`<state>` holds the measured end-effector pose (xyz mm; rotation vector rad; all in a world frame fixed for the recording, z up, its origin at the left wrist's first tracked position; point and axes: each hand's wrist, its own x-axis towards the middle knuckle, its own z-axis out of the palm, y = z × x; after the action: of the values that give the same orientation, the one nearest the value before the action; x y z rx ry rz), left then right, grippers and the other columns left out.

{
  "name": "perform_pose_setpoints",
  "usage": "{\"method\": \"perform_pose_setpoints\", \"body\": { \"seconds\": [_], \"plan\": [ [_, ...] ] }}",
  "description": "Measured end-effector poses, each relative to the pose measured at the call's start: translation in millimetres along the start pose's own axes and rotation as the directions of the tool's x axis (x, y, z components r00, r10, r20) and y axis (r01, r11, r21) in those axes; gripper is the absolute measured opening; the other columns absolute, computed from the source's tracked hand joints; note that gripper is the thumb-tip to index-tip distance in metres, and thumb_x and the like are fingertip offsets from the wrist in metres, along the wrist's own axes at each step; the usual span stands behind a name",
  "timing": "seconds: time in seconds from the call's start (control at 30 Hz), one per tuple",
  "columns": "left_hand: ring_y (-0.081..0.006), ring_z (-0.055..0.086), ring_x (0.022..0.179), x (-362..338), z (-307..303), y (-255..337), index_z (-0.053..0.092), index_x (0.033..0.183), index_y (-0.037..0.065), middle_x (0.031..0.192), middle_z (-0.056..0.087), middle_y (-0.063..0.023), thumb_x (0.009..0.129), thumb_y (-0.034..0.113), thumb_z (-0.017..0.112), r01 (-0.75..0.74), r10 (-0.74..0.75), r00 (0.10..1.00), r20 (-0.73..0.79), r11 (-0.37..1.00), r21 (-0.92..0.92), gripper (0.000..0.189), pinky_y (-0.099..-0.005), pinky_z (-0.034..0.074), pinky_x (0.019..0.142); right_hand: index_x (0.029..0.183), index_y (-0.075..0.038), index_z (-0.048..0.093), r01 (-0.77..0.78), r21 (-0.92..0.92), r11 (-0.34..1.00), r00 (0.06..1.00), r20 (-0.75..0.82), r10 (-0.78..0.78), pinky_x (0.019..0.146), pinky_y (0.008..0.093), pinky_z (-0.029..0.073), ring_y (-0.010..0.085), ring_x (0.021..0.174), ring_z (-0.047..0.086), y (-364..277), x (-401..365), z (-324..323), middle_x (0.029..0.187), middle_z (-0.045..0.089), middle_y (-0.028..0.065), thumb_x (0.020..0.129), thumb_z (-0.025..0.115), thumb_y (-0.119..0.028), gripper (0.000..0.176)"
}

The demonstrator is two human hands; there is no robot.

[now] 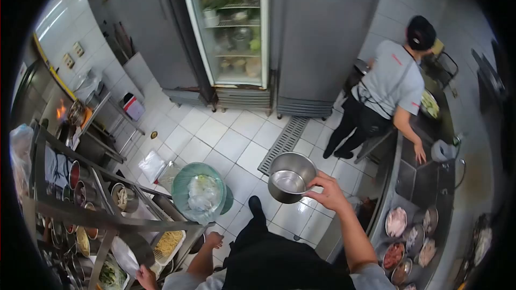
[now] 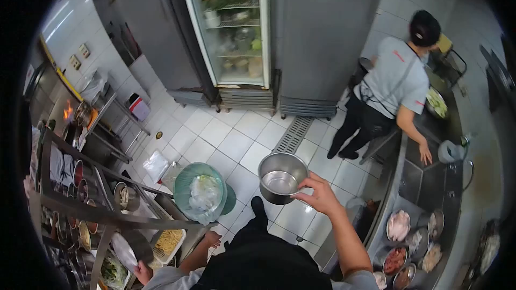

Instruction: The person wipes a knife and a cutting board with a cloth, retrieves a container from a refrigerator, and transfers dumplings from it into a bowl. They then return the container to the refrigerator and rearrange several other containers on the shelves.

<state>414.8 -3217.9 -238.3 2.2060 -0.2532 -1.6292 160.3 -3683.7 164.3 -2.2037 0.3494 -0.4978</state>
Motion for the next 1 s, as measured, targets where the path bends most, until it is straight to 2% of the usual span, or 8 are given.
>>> {"method": "perform_pose_setpoints", "body": {
  "seconds": [0.17, 0.3, 0.33, 0.37, 0.4, 0.5, 0.73, 1.0],
  "plan": [
    [-0.0268, 0.069, 0.067, 19.4, -48.7, 85.1, 0.063, 0.089, 0.001, 0.079, 0.067, -0.0128, 0.094, 0.031, 0.057, 0.121, -0.158, 0.983, -0.091, 0.939, -0.321, 0.032, -0.0438, 0.057, 0.053, 0.089, -0.005, 0.068, -0.092, 0.004, 0.996, 0.983, 0.161, 0.091, 0.073, 0.0326, 0.054, 0.0233, 0.091, 0.066, 29.9, 82.6, 47.5, 0.095, 0.063, 0.0099, 0.073, 0.086, -0.023, 0.03],
    [-0.0225, 0.063, 0.056, 79.9, -170.1, 166.6, 0.065, 0.082, 0.006, 0.066, 0.063, -0.0101, 0.089, 0.02, 0.057, -0.475, 0.274, 0.87, -0.409, 0.687, -0.55, 0.018, -0.0403, 0.051, 0.045, 0.087, -0.003, 0.068, -0.173, 0.104, 0.979, 0.983, 0.086, 0.165, 0.074, 0.0321, 0.055, 0.0242, 0.086, 0.068, 71.6, 129.8, 46.1, 0.09, 0.064, 0.0116, 0.074, 0.086, -0.023, 0.029],
    [-0.0208, 0.063, 0.057, 106.8, -216.8, 187.0, 0.064, 0.079, 0.007, 0.066, 0.063, -0.0087, 0.089, 0.021, 0.056, -0.672, 0.667, 0.575, -0.474, 0.716, 0.191, 0.018, -0.0391, 0.05, 0.044, 0.088, 0.0, 0.067, -0.265, 0.027, 0.964, 0.961, 0.091, 0.262, 0.08, 0.0323, 0.058, 0.0235, 0.086, 0.067, 63.8, 141.9, 35.5, 0.091, 0.064, 0.0122, 0.075, 0.084, -0.014, 0.027],
    [-0.0197, 0.063, 0.057, 161.7, -262.2, 199.7, 0.063, 0.078, 0.007, 0.065, 0.062, -0.0081, 0.091, 0.022, 0.057, -0.747, 0.657, 0.558, -0.507, 0.664, 0.037, 0.021, -0.0365, 0.05, 0.045, 0.088, 0.0, 0.067, -0.263, 0.032, 0.964, 0.962, 0.081, 0.26, 0.08, 0.0323, 0.058, 0.0235, 0.086, 0.067, 62.3, 149.8, 30.1, 0.091, 0.064, 0.0122, 0.075, 0.084, -0.014, 0.027],
    [-0.0201, 0.065, 0.063, 85.6, -289.3, 288.2, 0.063, 0.085, 0.005, 0.072, 0.065, -0.009, 0.096, 0.027, 0.057, -0.57, 0.252, 0.812, -0.526, 0.535, -0.624, 0.025, -0.0348, 0.054, 0.051, 0.088, 0.001, 0.066, -0.295, 0.039, 0.955, 0.955, 0.054, 0.292, 0.08, 0.0331, 0.059, 0.0229, 0.085, 0.067, 65.8, 158.9, 24.3, 0.09, 0.064, 0.0121, 0.075, 0.084, -0.014, 0.027],
    [-0.0241, 0.069, 0.08, 64.7, -399.1, 409.5, 0.061, 0.109, 0.0, 0.094, 0.069, -0.0148, 0.098, 0.037, 0.056, -0.723, 0.34, 0.681, -0.649, 0.452, -0.522, 0.039, -0.0357, 0.058, 0.065, 0.086, -0.001, 0.067, -0.339, 0.082, 0.937, 0.941, 0.004, 0.34, 0.077, 0.0335, 0.058, 0.0219, 0.083, 0.068, 104.8, 179.8, 17.2, 0.091, 0.064, 0.0121, 0.075, 0.085, -0.02, 0.028],
    [-0.023, 0.064, 0.097, -15.5, -614.1, 607.4, 0.062, 0.111, 0.002, 0.107, 0.066, -0.013, 0.098, 0.06, 0.045, -0.898, 0.456, 0.439, -0.774, 0.218, -0.382, 0.062, -0.0411, 0.052, 0.079, 0.087, 0.001, 0.068, -0.384, -0.023, 0.923, 0.922, 0.035, 0.385, 0.079, 0.033, 0.059, 0.0226, 0.087, 0.068, 152.0, 303.4, -3.6, 0.092, 0.063, 0.0117, 0.074, 0.085, -0.013, 0.025],
    [-0.0397, 0.049, 0.129, -76.9, -813.9, 746.1, 0.041, 0.142, -0.008, 0.138, 0.051, -0.0287, 0.091, 0.063, 0.054, -0.692, 0.366, 0.043, -0.93, 0.682, 0.236, 0.088, -0.0438, 0.042, 0.104, 0.089, -0.005, 0.069, -0.106, -0.068, 0.992, 0.971, 0.208, 0.118, 0.075, 0.0392, 0.054, 0.0313, 0.09, 0.066, 163.3, 504.6, 19.7, 0.094, 0.063, 0.0144, 0.074, 0.084, -0.029, 0.032]
  ]
}}
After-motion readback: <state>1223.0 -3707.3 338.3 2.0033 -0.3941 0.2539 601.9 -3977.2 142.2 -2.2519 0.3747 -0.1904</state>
